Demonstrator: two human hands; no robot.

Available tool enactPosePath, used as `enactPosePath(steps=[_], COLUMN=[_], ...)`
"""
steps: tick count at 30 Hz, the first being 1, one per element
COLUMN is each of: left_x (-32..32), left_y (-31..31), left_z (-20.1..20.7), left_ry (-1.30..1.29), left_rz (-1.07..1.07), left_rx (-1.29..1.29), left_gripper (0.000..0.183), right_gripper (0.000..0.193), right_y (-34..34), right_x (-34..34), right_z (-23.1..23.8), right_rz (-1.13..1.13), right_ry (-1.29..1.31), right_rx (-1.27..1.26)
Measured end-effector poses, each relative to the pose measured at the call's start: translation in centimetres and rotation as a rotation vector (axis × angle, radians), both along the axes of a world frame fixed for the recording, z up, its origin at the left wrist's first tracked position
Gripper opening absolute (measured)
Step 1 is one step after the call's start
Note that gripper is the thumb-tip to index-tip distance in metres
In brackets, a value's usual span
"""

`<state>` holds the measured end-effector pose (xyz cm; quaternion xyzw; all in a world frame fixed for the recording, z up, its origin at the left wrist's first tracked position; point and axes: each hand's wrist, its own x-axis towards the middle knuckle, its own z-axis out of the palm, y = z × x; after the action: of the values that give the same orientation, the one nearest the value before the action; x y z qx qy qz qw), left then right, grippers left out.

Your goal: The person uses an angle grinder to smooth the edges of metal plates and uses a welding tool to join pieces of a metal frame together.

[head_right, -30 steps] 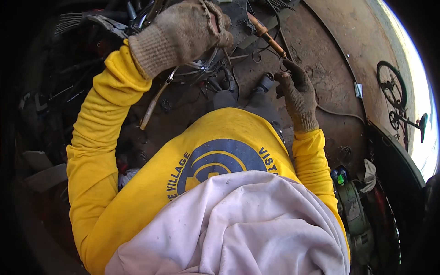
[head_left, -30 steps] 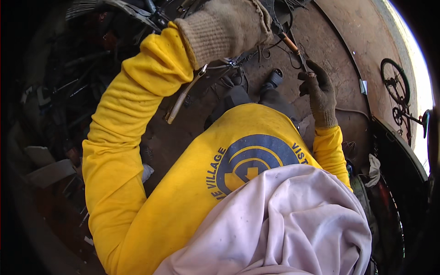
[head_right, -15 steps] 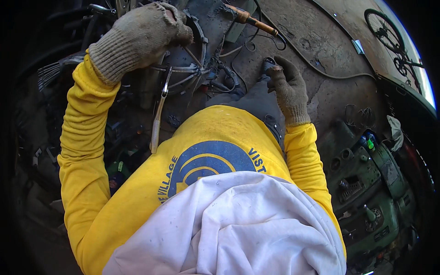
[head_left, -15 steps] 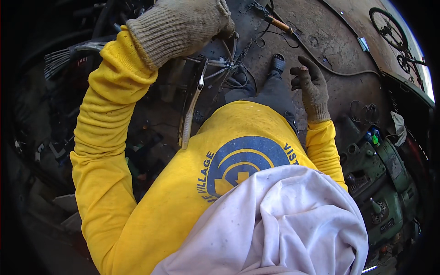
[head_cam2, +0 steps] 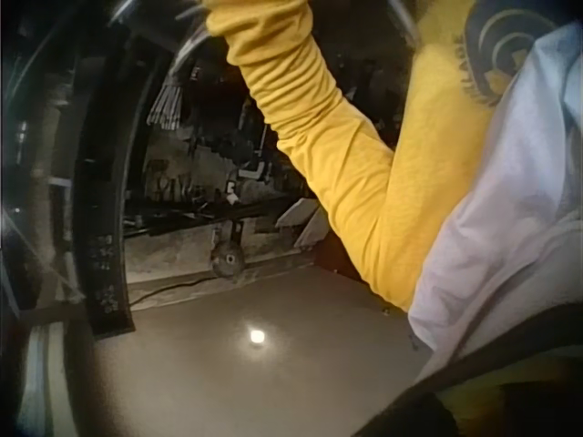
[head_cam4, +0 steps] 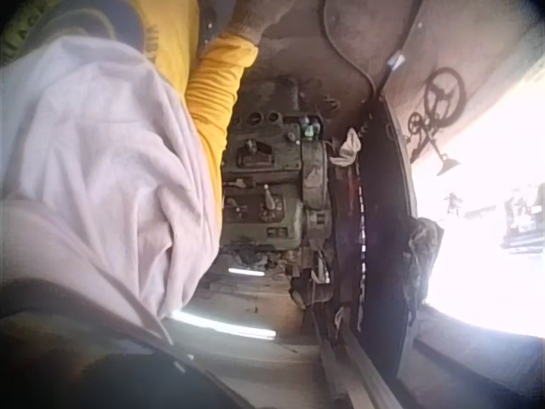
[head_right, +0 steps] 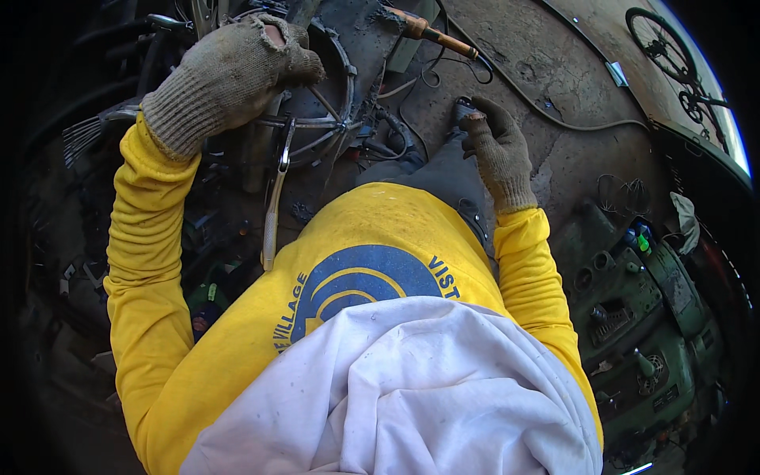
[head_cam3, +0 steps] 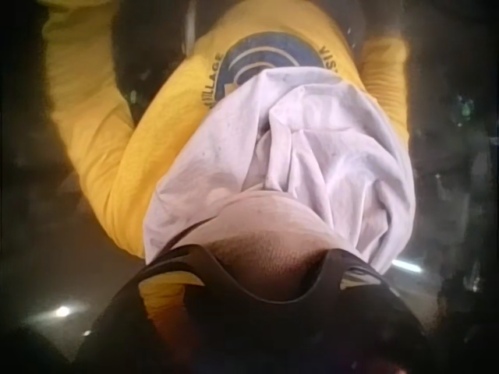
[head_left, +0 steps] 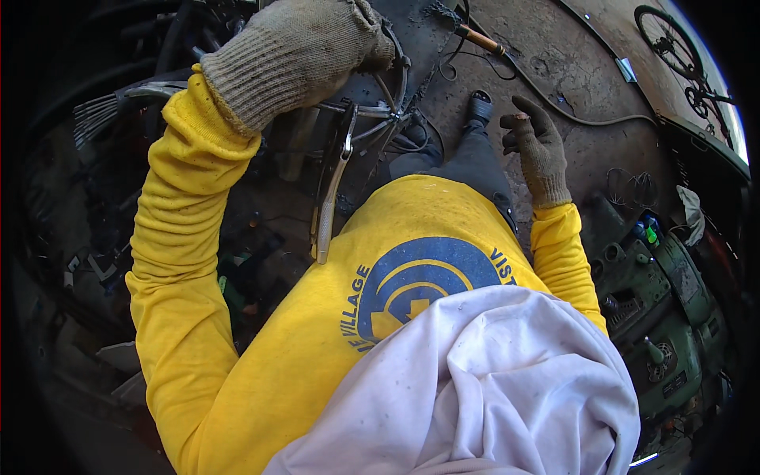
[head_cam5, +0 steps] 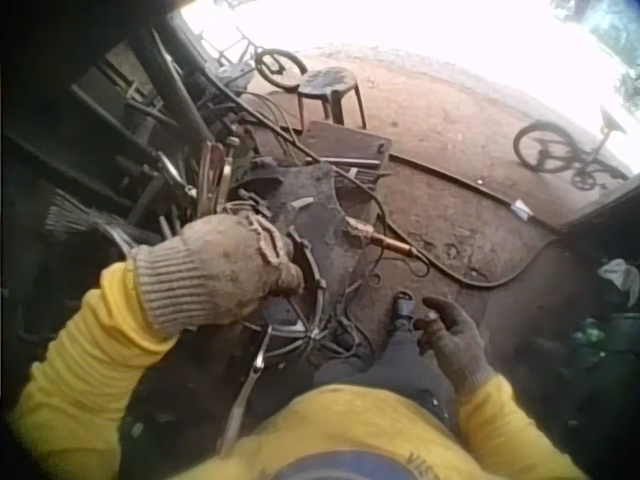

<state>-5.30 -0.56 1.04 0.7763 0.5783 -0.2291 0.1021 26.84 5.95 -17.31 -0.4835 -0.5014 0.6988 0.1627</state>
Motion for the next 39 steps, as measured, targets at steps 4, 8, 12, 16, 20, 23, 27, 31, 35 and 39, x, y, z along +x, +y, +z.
enactPosePath(steps=[4,8,12,16,20,23,27,31,35,39], left_x=[-0.1,-0.1,-0.2,-0.2,-0.2,-0.2,0.0,0.0,-0.6,-0.2], left_y=[0.9,0.6,0.1,0.5,0.2,0.1,0.3,0.3,0.0,0.4], left_z=[0.0,-0.3,-0.6,-0.4,-0.4,-0.3,-0.2,-0.1,-0.5,-0.2], left_ry=[-0.071,-0.031,0.034,-0.029,-0.015,-0.051,-0.077,-0.039,-0.102,-0.062], left_rz=[-0.046,-0.075,-0.036,-0.093,-0.027,-0.001,-0.016,-0.018,-0.04,-0.026], left_rx=[-0.014,-0.016,-0.012,-0.015,-0.029,0.009,0.001,-0.022,0.049,0.015], left_gripper=[0.033,0.033,0.036,0.038,0.037,0.037,0.036,0.035,0.035,0.035], right_gripper=[0.042,0.043,0.044,0.044,0.042,0.042,0.044,0.045,0.046,0.046], right_y=[0.6,0.9,1.1,1.2,1.4,1.4,1.7,1.7,1.7,1.7], right_x=[0.2,0.2,0.1,0.0,-0.1,-0.1,0.3,0.3,0.2,0.1], right_z=[-0.4,-0.2,-0.1,-0.2,-0.1,-0.1,-0.1,0.1,0.0,0.2], right_rz=[-0.002,0.031,0.047,0.05,0.059,0.054,0.062,0.071,0.067,0.077], right_ry=[0.015,0.016,0.019,0.03,0.022,0.026,0.034,0.025,0.019,0.008], right_rx=[-0.026,-0.021,-0.003,-0.013,-0.022,-0.021,-0.02,-0.012,-0.018,-0.003])
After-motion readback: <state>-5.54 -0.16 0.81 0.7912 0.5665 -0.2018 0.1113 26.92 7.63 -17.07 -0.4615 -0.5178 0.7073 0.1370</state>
